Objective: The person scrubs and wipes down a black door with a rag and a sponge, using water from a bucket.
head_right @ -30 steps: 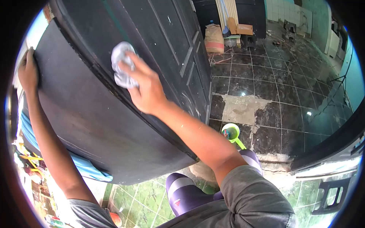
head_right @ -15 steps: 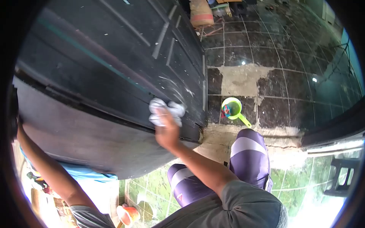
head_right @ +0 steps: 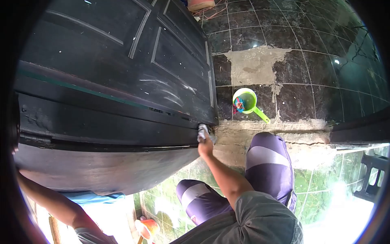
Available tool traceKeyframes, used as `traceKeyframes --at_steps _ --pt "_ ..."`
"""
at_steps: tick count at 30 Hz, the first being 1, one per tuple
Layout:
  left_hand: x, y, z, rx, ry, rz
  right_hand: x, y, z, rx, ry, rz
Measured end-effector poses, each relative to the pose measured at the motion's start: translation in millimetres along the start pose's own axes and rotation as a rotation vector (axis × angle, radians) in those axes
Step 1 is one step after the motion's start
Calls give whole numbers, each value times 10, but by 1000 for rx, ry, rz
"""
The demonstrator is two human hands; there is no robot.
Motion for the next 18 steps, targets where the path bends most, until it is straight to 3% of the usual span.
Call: traceKeyframes --at_steps 2,3,5,6,8,9,10,12,13,15,16,17,18 --pt "13 12 18 3 -2 4 156 -11 95 108 -73 -50" --pt "17 36 27 -1 -1 9 99 178 -293 130 -118 -109" --pt "17 73 26 3 0 15 -201 656 -1489 81 296 -8" --pt "22 79 15 1 3 16 -427 866 -2052 342 227 -198" --pt "49 64 5 5 4 11 -786 1131 -2796 331 821 -120" --pt "58 56 11 3 3 15 -918 1278 -3100 306 920 -245" --pt "57 80 27 -2 2 15 -930 1336 -3299 320 1050 -191" --pt "81 58 34 -8 -6 15 -826 1065 -2961 378 936 -266" --pt "113 47 12 -6 -8 14 -697 886 -2667 263 935 -299" --pt "136 64 32 -5 -19 17 -404 689 -2026 397 723 -103" --pt "133 69 51 -3 -24 19 -293 685 -1710 199 499 -33" --pt "138 82 61 -5 -28 18 -131 417 -1104 346 77 -224" --pt "135 104 73 0 -32 20 38 65 -310 252 46 -57"
Point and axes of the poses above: each hand's wrist, its own x-axis towards the middle knuckle, its own y-axis out of the back of the hand, z = x × y, the point moved 3 cm from there along x, towards the middle knuckle, and after that the axes turned 15 degrees about -x, right-handed, at the moved point
